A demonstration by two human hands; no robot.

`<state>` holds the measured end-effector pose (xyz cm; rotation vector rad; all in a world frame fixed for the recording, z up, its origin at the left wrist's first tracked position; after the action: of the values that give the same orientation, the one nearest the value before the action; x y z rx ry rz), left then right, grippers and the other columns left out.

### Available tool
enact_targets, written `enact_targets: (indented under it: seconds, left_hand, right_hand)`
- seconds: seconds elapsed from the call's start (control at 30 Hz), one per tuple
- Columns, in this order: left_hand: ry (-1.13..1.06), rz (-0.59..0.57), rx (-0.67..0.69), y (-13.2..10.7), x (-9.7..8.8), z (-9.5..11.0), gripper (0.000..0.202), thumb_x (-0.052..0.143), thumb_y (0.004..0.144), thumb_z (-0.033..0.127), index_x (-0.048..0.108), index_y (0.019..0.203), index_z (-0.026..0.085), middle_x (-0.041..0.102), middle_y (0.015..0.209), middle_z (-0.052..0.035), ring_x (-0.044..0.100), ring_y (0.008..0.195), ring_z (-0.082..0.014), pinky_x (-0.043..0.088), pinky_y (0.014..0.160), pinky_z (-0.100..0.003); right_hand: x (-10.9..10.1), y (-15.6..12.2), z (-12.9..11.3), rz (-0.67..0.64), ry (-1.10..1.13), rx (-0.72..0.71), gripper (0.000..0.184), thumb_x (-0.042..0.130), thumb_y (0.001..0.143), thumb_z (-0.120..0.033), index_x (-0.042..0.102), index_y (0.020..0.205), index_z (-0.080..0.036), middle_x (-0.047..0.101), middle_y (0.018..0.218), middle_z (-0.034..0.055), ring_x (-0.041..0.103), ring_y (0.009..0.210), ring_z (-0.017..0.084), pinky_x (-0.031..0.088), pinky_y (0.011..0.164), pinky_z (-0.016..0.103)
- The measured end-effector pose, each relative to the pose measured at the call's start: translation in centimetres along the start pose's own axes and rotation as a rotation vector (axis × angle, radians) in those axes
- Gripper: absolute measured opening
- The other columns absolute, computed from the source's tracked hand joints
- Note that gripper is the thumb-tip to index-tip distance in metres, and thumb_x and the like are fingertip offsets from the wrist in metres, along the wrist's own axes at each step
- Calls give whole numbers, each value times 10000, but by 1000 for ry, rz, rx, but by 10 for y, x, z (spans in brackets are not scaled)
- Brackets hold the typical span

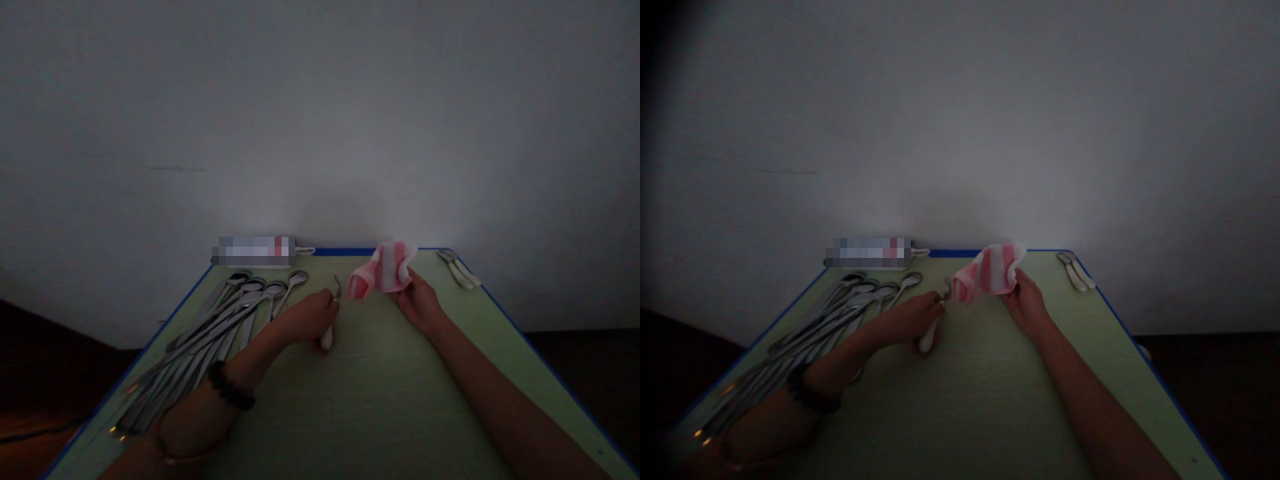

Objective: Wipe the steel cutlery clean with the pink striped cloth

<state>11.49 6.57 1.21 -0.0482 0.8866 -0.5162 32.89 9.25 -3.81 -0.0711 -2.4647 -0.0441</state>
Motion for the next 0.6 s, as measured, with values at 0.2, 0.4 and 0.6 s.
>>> enact_targets:
  seconds: [0.2,0.4,0.6]
  left_hand:
    - [-647,-98,21,0,13,5,303,222,902,414,384,1057,210,517,661,28,554,471,-127,438,441,-235]
    - [-1037,-72,-9,-3,27,-3,361,303,898,402,331,1235,274,373,645,67,406,413,-63,243,336,-134]
    - [-1264,194,66,1,34,-9,446,449,838,189,427,1274,282,461,750,26,454,556,-62,352,455,-153]
  right_hand:
    - [-2,7,0,52,189,65,106,501,798,-162,605,817,-169,670,836,17,624,812,131,529,746,269]
    - [-3,12,5,87,249,77,171,435,839,-155,596,793,-190,676,820,12,637,780,130,525,790,327]
    - [6,9,13,85,267,97,203,407,848,-148,595,809,-214,678,863,1,624,891,140,506,833,344]
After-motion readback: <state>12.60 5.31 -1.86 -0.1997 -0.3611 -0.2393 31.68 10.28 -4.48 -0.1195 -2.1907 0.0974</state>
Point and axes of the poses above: each hand's wrist, its own y-axis towards the middle knuckle, its own x-axis out of the palm, z = x × y, the point moved 3 cm from there along y, towards the middle knuckle
